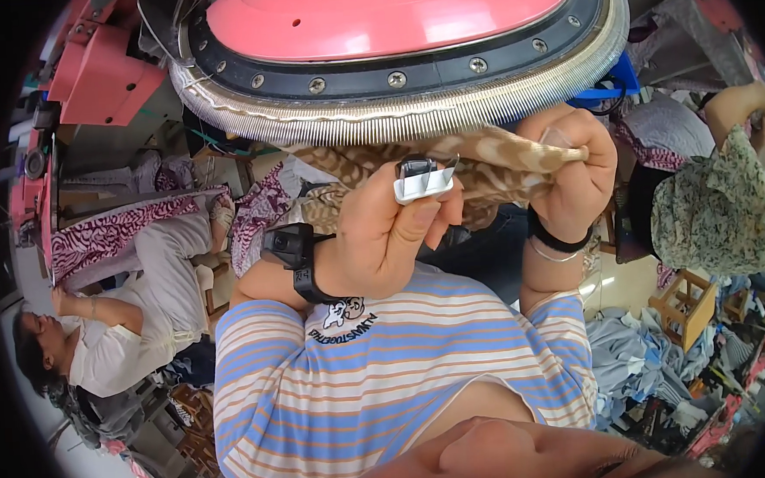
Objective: Operating a circular linking machine to join pieces of knitwear.
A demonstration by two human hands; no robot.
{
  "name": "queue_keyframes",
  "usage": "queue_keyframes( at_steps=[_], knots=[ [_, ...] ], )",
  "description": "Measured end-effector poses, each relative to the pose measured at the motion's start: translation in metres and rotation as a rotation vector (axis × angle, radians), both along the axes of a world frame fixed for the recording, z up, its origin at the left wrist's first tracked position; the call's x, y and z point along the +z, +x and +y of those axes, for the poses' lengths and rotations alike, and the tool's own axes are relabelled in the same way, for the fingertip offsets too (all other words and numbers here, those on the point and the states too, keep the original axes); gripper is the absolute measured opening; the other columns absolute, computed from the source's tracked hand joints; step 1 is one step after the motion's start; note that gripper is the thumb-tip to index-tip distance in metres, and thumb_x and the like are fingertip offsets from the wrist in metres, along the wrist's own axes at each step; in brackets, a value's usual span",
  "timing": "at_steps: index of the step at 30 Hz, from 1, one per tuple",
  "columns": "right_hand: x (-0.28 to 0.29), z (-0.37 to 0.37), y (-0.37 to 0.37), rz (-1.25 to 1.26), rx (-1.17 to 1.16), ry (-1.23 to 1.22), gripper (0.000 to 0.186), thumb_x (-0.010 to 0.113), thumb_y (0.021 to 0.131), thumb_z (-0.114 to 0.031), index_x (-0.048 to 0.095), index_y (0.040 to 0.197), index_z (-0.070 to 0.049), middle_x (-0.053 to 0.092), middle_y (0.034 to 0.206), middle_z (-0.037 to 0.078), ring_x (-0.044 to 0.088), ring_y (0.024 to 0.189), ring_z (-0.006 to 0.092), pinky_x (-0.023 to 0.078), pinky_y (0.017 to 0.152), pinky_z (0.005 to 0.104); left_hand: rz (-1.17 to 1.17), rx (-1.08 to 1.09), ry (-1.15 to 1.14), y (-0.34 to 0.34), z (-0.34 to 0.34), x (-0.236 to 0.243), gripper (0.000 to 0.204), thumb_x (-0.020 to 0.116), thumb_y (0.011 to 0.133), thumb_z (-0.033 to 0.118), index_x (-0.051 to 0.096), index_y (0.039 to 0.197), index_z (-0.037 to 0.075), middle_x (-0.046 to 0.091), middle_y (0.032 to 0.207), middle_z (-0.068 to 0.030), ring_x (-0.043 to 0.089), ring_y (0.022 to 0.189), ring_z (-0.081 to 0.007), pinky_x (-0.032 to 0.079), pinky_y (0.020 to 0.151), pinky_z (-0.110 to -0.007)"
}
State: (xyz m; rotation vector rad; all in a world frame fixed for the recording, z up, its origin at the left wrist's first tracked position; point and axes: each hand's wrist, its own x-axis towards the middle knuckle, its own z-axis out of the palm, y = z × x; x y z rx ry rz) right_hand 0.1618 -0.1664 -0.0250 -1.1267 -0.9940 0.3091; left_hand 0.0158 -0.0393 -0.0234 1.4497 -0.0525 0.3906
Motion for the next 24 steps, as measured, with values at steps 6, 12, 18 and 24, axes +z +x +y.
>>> queue_keyframes(
  at_steps=[6, 12, 18, 24],
  knots=[
    [0.009, 0.009, -0.017, -0.040, -0.176, -0.191, 0.020, 0.067, 0.071, -0.010, 0.053, 0.081, -0.001, 0.053, 0.066, 0.006, 0.045, 0.054, 0.0113, 0.037, 0.050, 0.0223, -0.018, -0.034, -0.053, -0.003, -0.004, 0.003, 0.021, 0.036, 0.093, 0.015, 0.044, 0.102, -0.002, 0.054, 0.074, -0.0080, 0.043, 0.052, -0.0054, 0.036, 0.047, -0.018],
    [0.031, 0.018, -0.007, -0.549, -0.285, -0.120, 0.015, 0.070, 0.070, -0.012, 0.061, 0.078, -0.003, 0.054, 0.058, 0.005, 0.045, 0.043, 0.0200, 0.036, 0.042, 0.0266, 0.002, -0.011, -0.068, -0.001, 0.001, 0.006, 0.039, 0.033, 0.093, 0.033, 0.043, 0.109, -0.001, 0.053, 0.081, -0.0127, 0.041, 0.061, -0.0087, 0.035, 0.053, -0.020],
    [0.031, 0.013, -0.010, -0.824, -0.414, -0.068, 0.018, 0.069, 0.070, -0.006, 0.062, 0.086, 0.000, 0.048, 0.057, 0.006, 0.041, 0.046, 0.0186, 0.033, 0.044, 0.0286, -0.049, 0.037, -0.045, 0.003, 0.006, -0.004, 0.023, 0.038, 0.093, 0.016, 0.046, 0.102, -0.003, 0.054, 0.074, -0.0081, 0.041, 0.051, -0.0040, 0.034, 0.045, -0.017],
    [0.025, 0.015, -0.003, -0.796, -0.443, -0.028, 0.031, 0.072, 0.065, -0.003, 0.059, 0.093, -0.004, 0.044, 0.055, 0.001, 0.041, 0.044, 0.0167, 0.031, 0.041, 0.0265, -0.049, 0.010, -0.027, 0.013, 0.009, -0.004, 0.023, 0.037, 0.093, 0.017, 0.048, 0.098, -0.003, 0.054, 0.070, -0.0073, 0.042, 0.049, -0.0048, 0.035, 0.044, -0.017]
  ],
)
